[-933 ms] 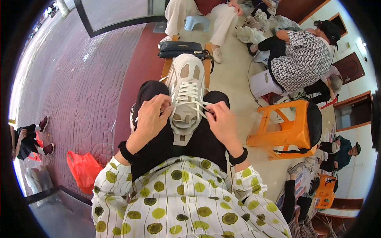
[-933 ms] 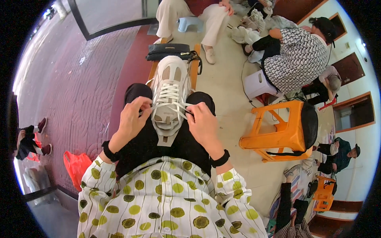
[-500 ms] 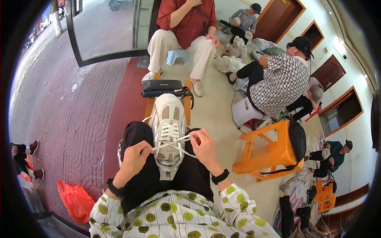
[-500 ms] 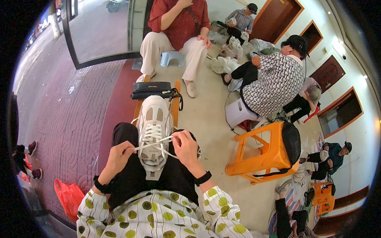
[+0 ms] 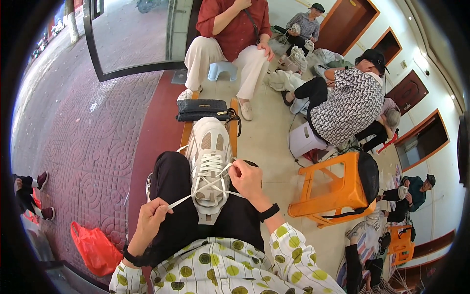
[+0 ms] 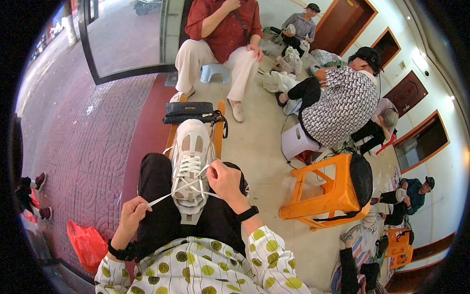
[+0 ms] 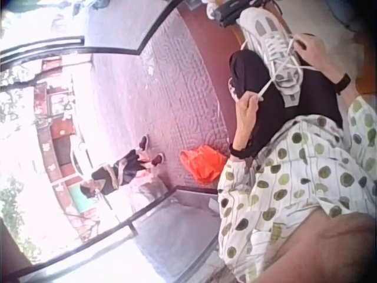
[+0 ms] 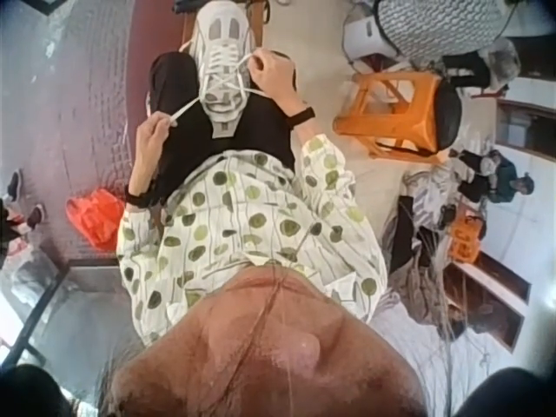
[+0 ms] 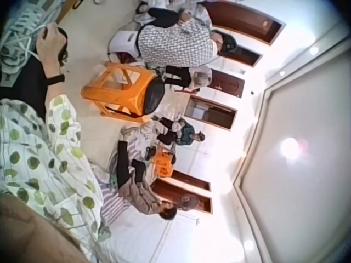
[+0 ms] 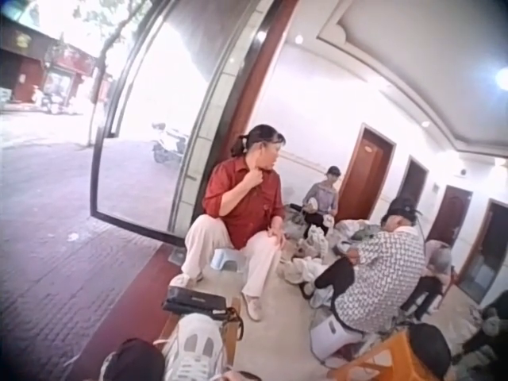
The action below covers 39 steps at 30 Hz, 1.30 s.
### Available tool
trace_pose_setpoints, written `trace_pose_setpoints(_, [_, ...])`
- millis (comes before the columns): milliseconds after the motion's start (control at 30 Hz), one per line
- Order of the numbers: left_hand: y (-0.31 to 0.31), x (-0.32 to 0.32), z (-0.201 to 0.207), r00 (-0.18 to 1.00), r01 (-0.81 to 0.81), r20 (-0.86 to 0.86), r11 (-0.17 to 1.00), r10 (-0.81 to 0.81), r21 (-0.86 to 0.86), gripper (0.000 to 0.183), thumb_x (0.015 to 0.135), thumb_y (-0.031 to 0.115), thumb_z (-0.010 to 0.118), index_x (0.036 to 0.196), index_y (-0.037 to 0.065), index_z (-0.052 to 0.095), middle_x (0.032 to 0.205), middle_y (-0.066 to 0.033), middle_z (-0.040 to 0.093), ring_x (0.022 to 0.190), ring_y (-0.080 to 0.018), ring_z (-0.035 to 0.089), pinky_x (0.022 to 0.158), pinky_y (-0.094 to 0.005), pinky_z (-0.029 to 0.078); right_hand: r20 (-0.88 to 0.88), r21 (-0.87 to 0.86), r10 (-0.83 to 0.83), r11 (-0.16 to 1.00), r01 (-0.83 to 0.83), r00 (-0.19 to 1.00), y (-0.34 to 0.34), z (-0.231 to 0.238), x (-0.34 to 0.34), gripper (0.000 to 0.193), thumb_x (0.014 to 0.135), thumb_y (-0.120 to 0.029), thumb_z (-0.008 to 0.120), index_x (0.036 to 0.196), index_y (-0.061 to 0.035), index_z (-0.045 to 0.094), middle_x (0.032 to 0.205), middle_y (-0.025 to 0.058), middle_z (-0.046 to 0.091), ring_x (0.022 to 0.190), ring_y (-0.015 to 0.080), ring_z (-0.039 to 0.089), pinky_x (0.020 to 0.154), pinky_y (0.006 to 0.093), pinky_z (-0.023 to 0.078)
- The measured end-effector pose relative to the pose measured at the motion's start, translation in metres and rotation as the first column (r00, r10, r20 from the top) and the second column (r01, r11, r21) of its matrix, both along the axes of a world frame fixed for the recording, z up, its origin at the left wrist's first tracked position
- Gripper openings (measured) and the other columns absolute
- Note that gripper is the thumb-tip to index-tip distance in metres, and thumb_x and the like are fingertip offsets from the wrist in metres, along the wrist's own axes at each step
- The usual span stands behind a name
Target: The recorder is threading laces into a white sneaker while it is positioned on their lap.
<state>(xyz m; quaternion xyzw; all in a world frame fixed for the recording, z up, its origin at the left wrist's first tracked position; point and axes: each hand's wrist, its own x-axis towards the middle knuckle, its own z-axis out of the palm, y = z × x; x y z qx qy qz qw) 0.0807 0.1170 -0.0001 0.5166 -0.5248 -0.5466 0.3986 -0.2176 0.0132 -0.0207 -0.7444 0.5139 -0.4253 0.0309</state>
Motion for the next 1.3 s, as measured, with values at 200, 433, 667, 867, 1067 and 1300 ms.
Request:
trace_pose_setpoints(200, [0.013,-0.001,0.001,0.999,-0.013,-0.037,1.000,0.012,-0.016,0.025,0.096,0.018,0.052,0.081,0.001,0.062,0.058,0.0086,0.038,0.052,-0.0012,0.031,0.047,-0.0218,0.023,-0.044,0.002,-0.011,1.000,0.011,0.999,0.002,0.001,0.002,0.019,0.078,-0.008,0.065,0.067,-0.0068,0.050,0.057,0.0090,0.055,0.048,0.0271,0.055,0.045,0.0347,0.043])
trace_pose_setpoints(433, [0.028,0.008,0.005,0.981,-0.067,-0.178,0.994,0.081,0.086,0.026,0.099,0.022,0.050,0.082,0.003,0.058,0.059,0.0092,0.036,0.050,-0.0001,0.029,0.046,-0.0195,0.022,-0.045,0.005,0.031,1.000,-0.031,0.998,0.008,0.004,0.004,0.021,0.077,-0.007,0.065,0.064,-0.0058,0.049,0.058,0.0087,0.054,0.048,0.0266,0.055,0.045,0.0350,0.042])
trace_pose_setpoints(667, [0.035,0.020,-0.002,0.952,-0.117,-0.264,0.981,0.155,0.154,0.026,0.100,0.022,0.050,0.083,0.003,0.059,0.058,0.0104,0.035,0.049,0.0009,0.027,0.045,-0.0191,0.019,-0.049,-0.027,0.094,0.995,-0.095,0.994,0.011,0.003,0.004,0.018,0.075,-0.004,0.065,0.064,-0.0047,0.051,0.058,0.0089,0.053,0.046,0.0255,0.053,0.045,0.0340,0.041])
trace_pose_setpoints(867, [0.041,0.028,-0.005,0.942,-0.166,-0.265,0.973,0.204,0.158,0.026,0.100,0.023,0.051,0.083,0.004,0.058,0.058,0.0109,0.033,0.049,0.0013,0.025,0.045,-0.0188,0.018,-0.089,-0.011,0.125,0.992,-0.127,0.988,0.012,0.000,0.004,0.017,0.075,-0.005,0.066,0.065,-0.0053,0.053,0.059,0.0091,0.054,0.050,0.0264,0.056,0.046,0.0351,0.042])
trace_pose_setpoints(1067, [0.043,0.050,-0.016,0.919,-0.259,-0.265,0.954,0.291,0.151,0.025,0.100,0.024,0.052,0.083,0.007,0.057,0.057,0.0111,0.032,0.048,0.0012,0.024,0.044,-0.0190,0.017,-0.050,-0.011,0.116,0.993,-0.117,0.992,0.014,0.002,0.005,0.017,0.077,-0.011,0.069,0.067,-0.0059,0.056,0.061,0.0087,0.056,0.052,0.0265,0.057,0.048,0.0351,0.044])
trace_pose_setpoints(1300, [0.040,0.079,-0.054,0.832,-0.409,-0.322,0.892,0.452,0.195,0.024,0.100,0.024,0.052,0.083,0.008,0.056,0.057,0.0106,0.033,0.046,0.0011,0.025,0.042,-0.0186,0.018,-0.006,0.050,0.120,0.992,-0.119,0.993,0.017,0.005,0.003,0.019,0.083,-0.013,0.068,0.070,-0.0057,0.057,0.062,0.0096,0.057,0.054,0.0274,0.057,0.049,0.0363,0.043])
